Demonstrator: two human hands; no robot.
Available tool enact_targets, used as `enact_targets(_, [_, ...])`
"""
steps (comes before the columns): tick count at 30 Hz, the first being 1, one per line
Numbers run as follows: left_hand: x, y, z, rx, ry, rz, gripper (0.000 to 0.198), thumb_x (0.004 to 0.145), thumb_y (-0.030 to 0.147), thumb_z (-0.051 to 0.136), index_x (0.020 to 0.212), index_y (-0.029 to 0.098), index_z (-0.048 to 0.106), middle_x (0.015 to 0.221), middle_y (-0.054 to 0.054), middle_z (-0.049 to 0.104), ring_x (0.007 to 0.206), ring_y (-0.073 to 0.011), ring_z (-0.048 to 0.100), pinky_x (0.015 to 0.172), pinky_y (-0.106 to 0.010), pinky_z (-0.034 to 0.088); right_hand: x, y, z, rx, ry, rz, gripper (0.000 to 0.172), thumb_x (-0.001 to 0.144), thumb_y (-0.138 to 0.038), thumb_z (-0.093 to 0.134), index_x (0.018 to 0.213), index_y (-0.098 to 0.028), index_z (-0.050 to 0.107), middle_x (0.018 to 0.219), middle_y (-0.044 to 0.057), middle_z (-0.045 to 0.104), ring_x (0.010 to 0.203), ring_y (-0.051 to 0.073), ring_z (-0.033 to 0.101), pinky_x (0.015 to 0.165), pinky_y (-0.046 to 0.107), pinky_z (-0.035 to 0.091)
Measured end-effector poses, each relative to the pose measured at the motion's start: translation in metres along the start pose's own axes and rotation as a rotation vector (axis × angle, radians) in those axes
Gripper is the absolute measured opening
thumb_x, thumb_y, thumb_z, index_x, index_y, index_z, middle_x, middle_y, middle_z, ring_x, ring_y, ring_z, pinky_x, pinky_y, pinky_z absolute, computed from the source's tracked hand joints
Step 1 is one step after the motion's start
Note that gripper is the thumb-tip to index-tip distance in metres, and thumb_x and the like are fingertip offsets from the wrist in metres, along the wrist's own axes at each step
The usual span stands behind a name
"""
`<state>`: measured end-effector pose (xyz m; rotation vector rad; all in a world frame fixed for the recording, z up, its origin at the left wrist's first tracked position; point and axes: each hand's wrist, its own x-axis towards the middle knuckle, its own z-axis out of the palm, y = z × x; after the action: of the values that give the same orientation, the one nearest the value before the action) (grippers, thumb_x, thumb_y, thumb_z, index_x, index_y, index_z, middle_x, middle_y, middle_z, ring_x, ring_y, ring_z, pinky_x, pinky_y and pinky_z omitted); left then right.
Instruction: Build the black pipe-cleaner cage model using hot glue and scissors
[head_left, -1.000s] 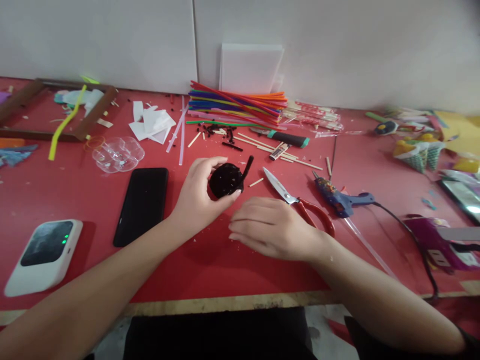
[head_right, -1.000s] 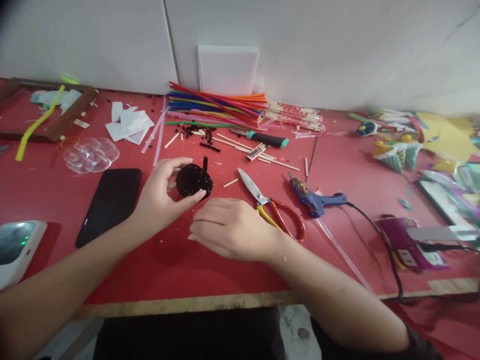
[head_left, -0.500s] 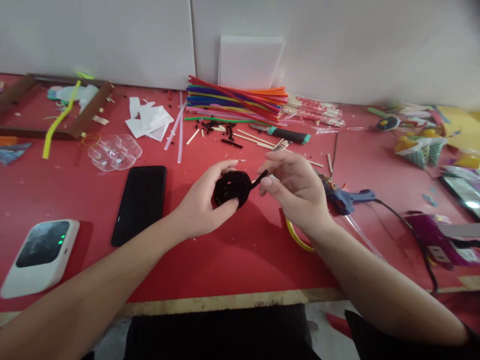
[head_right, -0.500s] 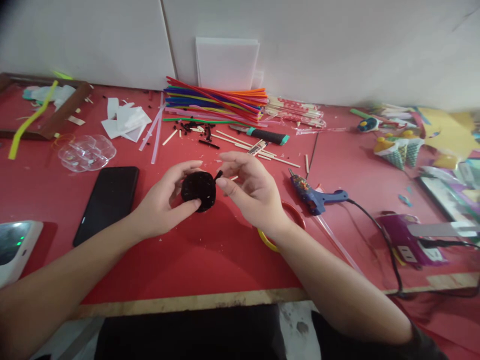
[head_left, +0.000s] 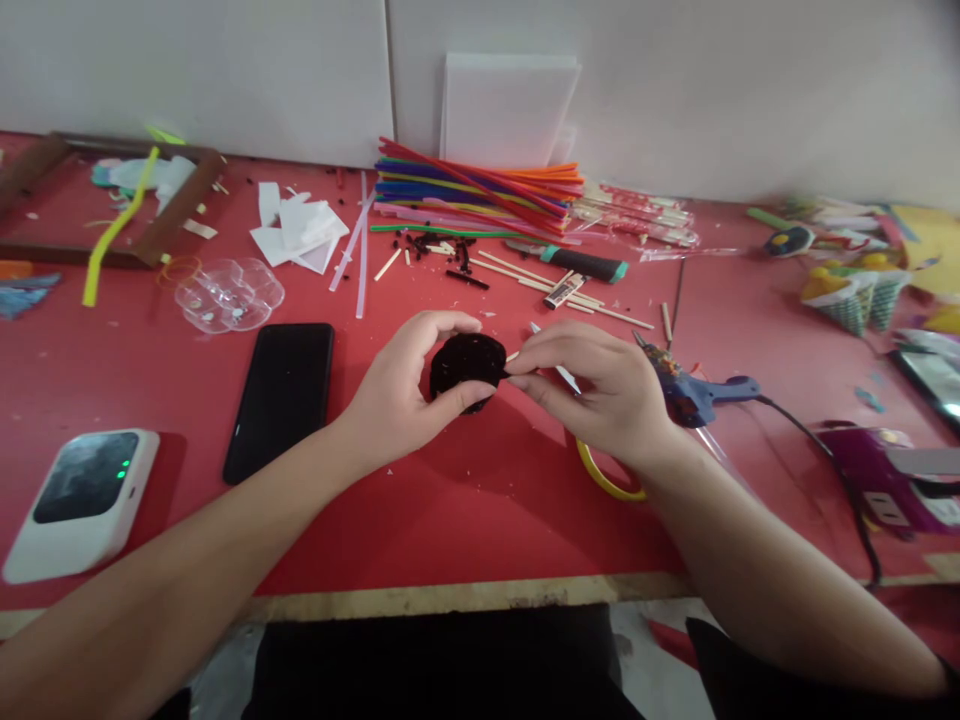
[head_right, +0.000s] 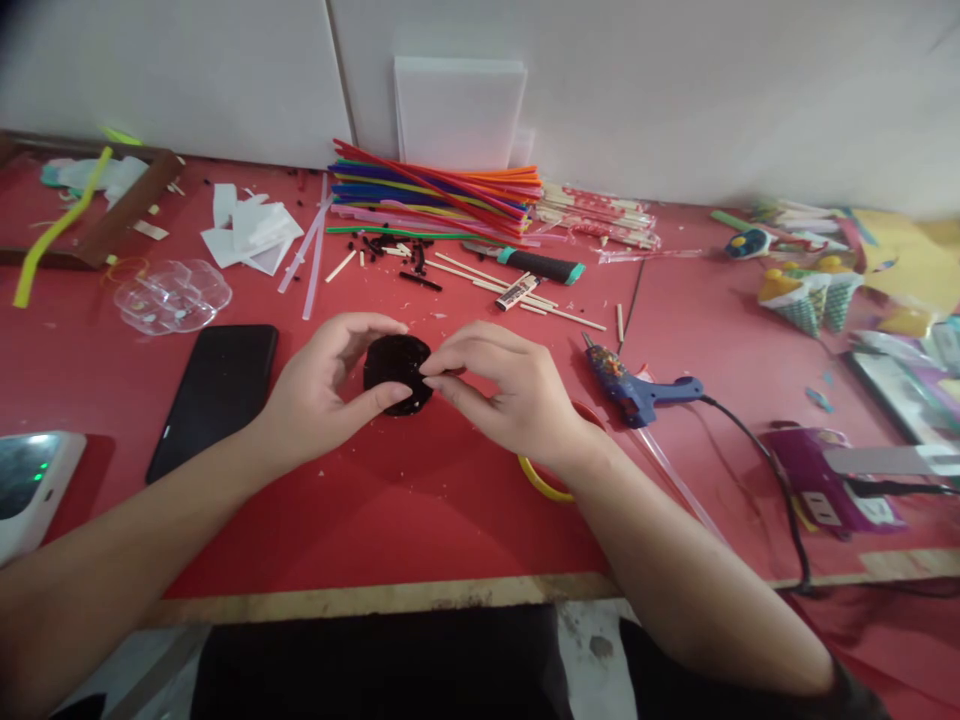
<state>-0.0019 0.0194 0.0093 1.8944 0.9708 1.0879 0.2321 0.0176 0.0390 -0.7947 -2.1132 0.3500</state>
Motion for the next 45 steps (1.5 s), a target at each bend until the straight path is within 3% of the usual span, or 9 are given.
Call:
enact_targets(5, [0.003, 0.005, -0.007, 0.287, 0.018, 0.130, 0.039, 0.097, 0.042, 0.072, 0.130, 0.024, 0.064, 0.131, -0.010, 0.074, 0.131, -0.0300, 0.061, 0.115, -0.047, 0.049, -0.003, 0.004, 0.001, -0.112, -0.015, -0.117, 0.022, 0.095, -0.011, 0.068, 0.108, -0.027, 0.076, 0.096, 0.004, 0.077, 0.089, 0.019, 0.074, 0.077, 0.035, 0.063])
enact_targets(11, [0.000, 0.004, -0.005, 0.394, 0.098, 0.325, 0.039, 0.092, 0.034, 0.075, 0.126, 0.020, 0.060, 0.141, -0.016, 0.065, 0.133, -0.0313, 0.063, 0.115, -0.050, 0.050, -0.001, 0.006, 0.004, -0.128, 0.008, -0.091, 0.019, 0.096, -0.011, 0.068, 0.106, -0.025, 0.076, 0.102, 0.006, 0.073, 0.095, 0.019, 0.073, 0.083, 0.036, 0.062])
enact_targets(18, [0.003, 0.004, -0.003, 0.492, 0.200, 0.500, 0.028, 0.093, 0.018, 0.073, 0.118, 0.019, 0.060, 0.117, -0.011, 0.072, 0.113, -0.0232, 0.072, 0.100, -0.037, 0.059, 0.000, 0.004, 0.011, -0.081, 0.025, -0.050, 0.018, 0.097, -0.011, 0.065, 0.105, -0.025, 0.075, 0.105, 0.007, 0.076, 0.099, 0.021, 0.073, 0.085, 0.039, 0.061])
enact_targets(24, [0.004, 0.004, -0.004, 0.454, 0.155, 0.515, 0.022, 0.094, 0.015, 0.071, 0.113, 0.018, 0.062, 0.114, -0.010, 0.073, 0.110, -0.0212, 0.072, 0.098, -0.034, 0.060, 0.000, 0.003, 0.008, -0.081, 0.011, -0.053, 0.020, 0.094, -0.011, 0.066, 0.105, -0.026, 0.074, 0.101, 0.005, 0.072, 0.095, 0.021, 0.070, 0.084, 0.041, 0.057])
enact_targets(31, [0.004, 0.003, -0.006, 0.419, 0.083, 0.535, 0.015, 0.095, 0.013, 0.069, 0.107, 0.018, 0.064, 0.113, -0.010, 0.073, 0.107, -0.0195, 0.073, 0.096, -0.034, 0.062, 0.001, 0.001, 0.003, -0.258, 0.019, -0.119, 0.017, 0.094, -0.016, 0.068, 0.101, -0.029, 0.076, 0.109, 0.005, 0.057, 0.101, 0.023, 0.060, 0.090, 0.048, 0.048])
enact_targets(39, [0.005, 0.000, -0.007, 0.429, 0.093, 0.583, 0.011, 0.095, 0.014, 0.071, 0.102, 0.020, 0.067, 0.111, -0.009, 0.072, 0.105, -0.0187, 0.074, 0.093, -0.034, 0.064, 0.000, 0.003, 0.001, -0.364, -0.020, -0.174, 0.025, 0.092, -0.006, 0.064, 0.099, -0.028, 0.074, 0.110, 0.005, 0.063, 0.099, 0.023, 0.058, 0.087, 0.047, 0.044])
enact_targets(45, [0.006, -0.001, -0.007, 0.431, 0.108, 0.599, 0.010, 0.094, 0.014, 0.073, 0.100, 0.019, 0.067, 0.109, -0.009, 0.072, 0.103, -0.0181, 0.075, 0.092, -0.033, 0.064, 0.003, -0.003, -0.004, -0.439, -0.050, -0.234, 0.021, 0.095, -0.010, 0.066, 0.102, -0.028, 0.073, 0.104, 0.005, 0.067, 0.093, 0.022, 0.061, 0.086, 0.047, 0.049])
